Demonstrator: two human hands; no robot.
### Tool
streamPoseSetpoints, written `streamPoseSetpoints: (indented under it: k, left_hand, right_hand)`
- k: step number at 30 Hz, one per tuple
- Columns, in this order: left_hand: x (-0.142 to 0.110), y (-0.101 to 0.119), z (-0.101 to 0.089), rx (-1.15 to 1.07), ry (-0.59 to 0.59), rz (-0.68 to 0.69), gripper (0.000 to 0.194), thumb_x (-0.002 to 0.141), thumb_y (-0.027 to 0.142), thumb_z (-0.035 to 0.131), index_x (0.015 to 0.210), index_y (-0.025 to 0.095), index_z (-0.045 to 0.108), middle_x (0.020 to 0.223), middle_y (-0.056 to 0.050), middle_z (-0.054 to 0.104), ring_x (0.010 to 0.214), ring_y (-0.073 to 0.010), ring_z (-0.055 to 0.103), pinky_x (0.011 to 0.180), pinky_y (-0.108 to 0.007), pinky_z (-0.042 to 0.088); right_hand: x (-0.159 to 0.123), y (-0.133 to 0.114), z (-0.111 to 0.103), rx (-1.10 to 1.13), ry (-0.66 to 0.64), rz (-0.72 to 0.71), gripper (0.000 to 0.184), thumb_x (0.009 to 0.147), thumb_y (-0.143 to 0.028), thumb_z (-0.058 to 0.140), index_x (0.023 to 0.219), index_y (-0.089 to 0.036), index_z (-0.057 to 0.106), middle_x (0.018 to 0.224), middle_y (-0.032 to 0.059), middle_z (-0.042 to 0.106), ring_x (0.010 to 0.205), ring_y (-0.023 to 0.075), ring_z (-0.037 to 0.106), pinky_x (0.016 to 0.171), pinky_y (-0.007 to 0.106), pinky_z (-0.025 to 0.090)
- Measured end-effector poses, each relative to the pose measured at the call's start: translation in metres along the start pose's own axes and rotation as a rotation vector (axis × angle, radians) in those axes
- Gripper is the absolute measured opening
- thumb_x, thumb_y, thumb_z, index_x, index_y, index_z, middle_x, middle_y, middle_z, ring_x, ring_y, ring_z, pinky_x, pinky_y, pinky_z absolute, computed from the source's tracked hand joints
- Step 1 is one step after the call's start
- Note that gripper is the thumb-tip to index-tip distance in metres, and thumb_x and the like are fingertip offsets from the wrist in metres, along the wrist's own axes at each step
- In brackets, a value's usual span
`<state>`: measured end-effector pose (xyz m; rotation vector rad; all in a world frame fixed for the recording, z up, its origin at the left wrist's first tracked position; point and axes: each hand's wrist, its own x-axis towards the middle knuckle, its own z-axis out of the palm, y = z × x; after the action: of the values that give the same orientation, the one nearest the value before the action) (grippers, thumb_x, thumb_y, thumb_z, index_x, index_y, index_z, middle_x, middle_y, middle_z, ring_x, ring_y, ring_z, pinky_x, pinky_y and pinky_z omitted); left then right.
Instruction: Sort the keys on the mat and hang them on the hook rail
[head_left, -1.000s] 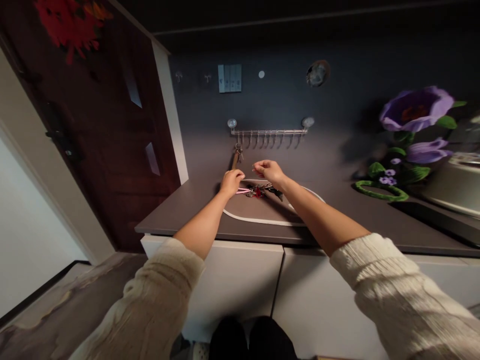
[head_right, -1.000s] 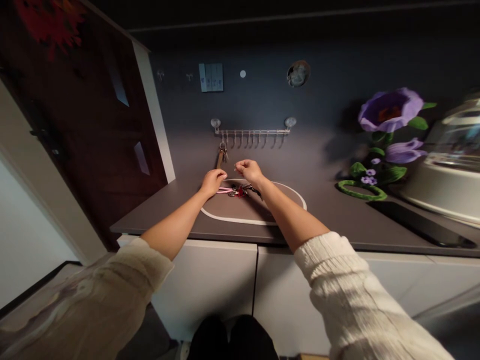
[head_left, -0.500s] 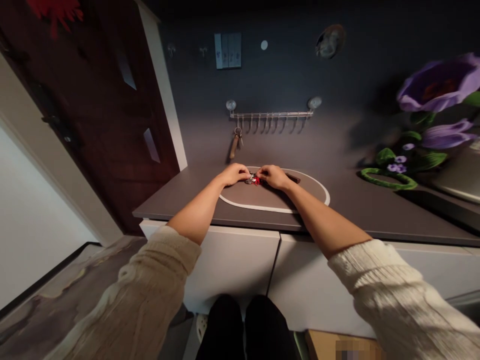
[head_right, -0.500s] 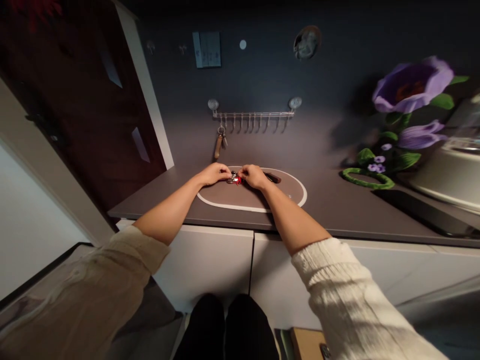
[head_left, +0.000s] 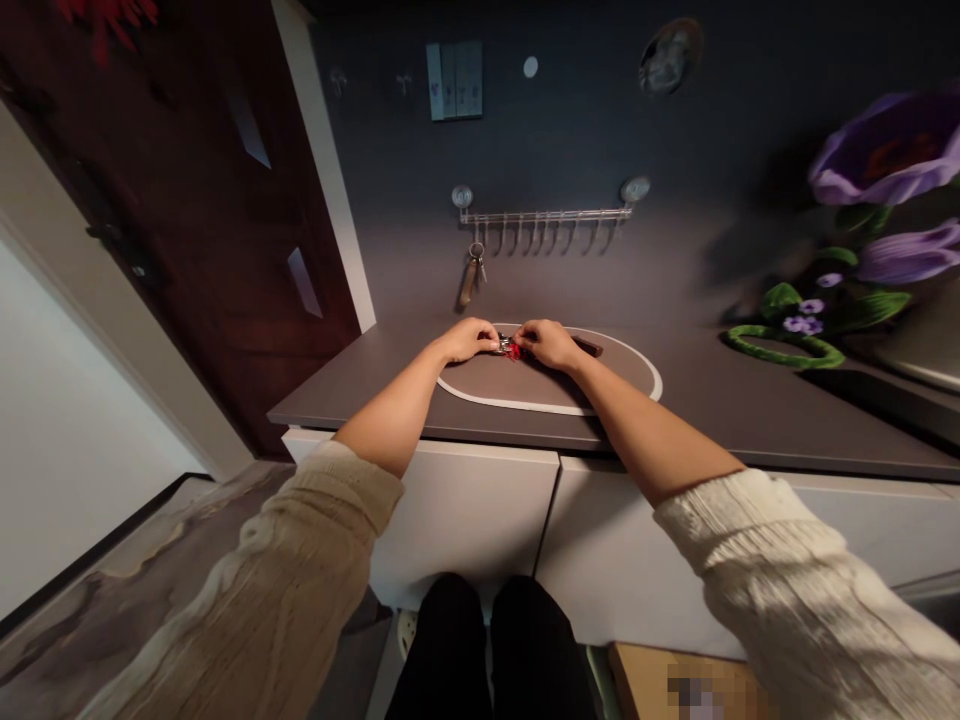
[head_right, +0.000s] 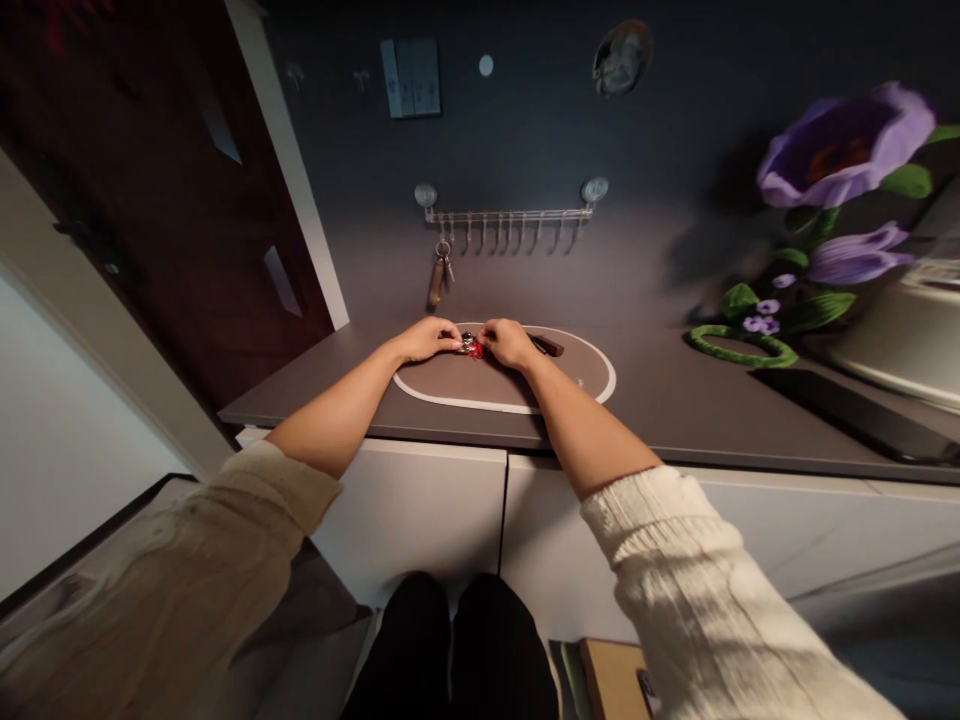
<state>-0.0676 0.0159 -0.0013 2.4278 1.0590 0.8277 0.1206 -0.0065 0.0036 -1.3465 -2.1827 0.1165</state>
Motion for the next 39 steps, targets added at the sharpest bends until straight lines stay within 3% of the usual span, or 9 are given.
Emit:
streamPoseSetpoints:
  k: [14, 23, 29, 39]
  left_hand:
    - [-0.004, 0.015, 0.000, -0.246, 0.108, -0.145, 0.014, 0.072, 0.024, 0.057, 0.073, 0.011, 0.061, 0.063, 0.000, 0.057, 0.059, -0.0087, 0.048, 0.064, -0.025, 0.038]
    - [-0.001, 0.013, 0.000, -0.493, 0.187, -0.190, 0.014, 0.072, 0.024, 0.059, 0.075, 0.011, 0.058, 0.066, -0.001, 0.058, 0.061, -0.0080, 0.050, 0.064, -0.024, 0.039]
    - [0.001, 0.013, 0.002, -0.637, 0.213, -0.188, 0.019, 0.069, 0.028, 0.063, 0.078, 0.012, 0.057, 0.068, 0.001, 0.057, 0.060, -0.0072, 0.049, 0.064, -0.023, 0.039]
    - [0.001, 0.017, 0.004, -0.763, 0.127, -0.140, 0.027, 0.065, 0.033, 0.067, 0.077, 0.012, 0.056, 0.067, 0.002, 0.057, 0.061, -0.0064, 0.049, 0.066, -0.023, 0.039]
  right_hand:
    - [-0.002, -0.007, -0.002, 0.156, 0.065, 0.020, 0.013, 0.073, -0.018, 0.054, 0.080, -0.017, 0.065, 0.077, 0.0035, 0.064, 0.071, 0.0131, 0.053, 0.072, 0.025, 0.038]
    - [0.000, -0.010, 0.002, 0.670, 0.027, 0.091, 0.016, 0.068, -0.029, 0.061, 0.074, -0.014, 0.061, 0.066, 0.0022, 0.060, 0.060, 0.0100, 0.048, 0.066, 0.026, 0.040]
    - [0.001, -0.012, 0.003, 0.864, 0.045, 0.107, 0.018, 0.065, -0.029, 0.061, 0.077, -0.015, 0.061, 0.076, 0.0029, 0.063, 0.068, 0.0111, 0.052, 0.069, 0.025, 0.041]
    - [0.002, -0.015, 0.000, 0.978, 0.039, 0.144, 0.015, 0.062, -0.029, 0.059, 0.067, -0.014, 0.059, 0.063, 0.0011, 0.059, 0.058, 0.0087, 0.048, 0.059, 0.022, 0.038]
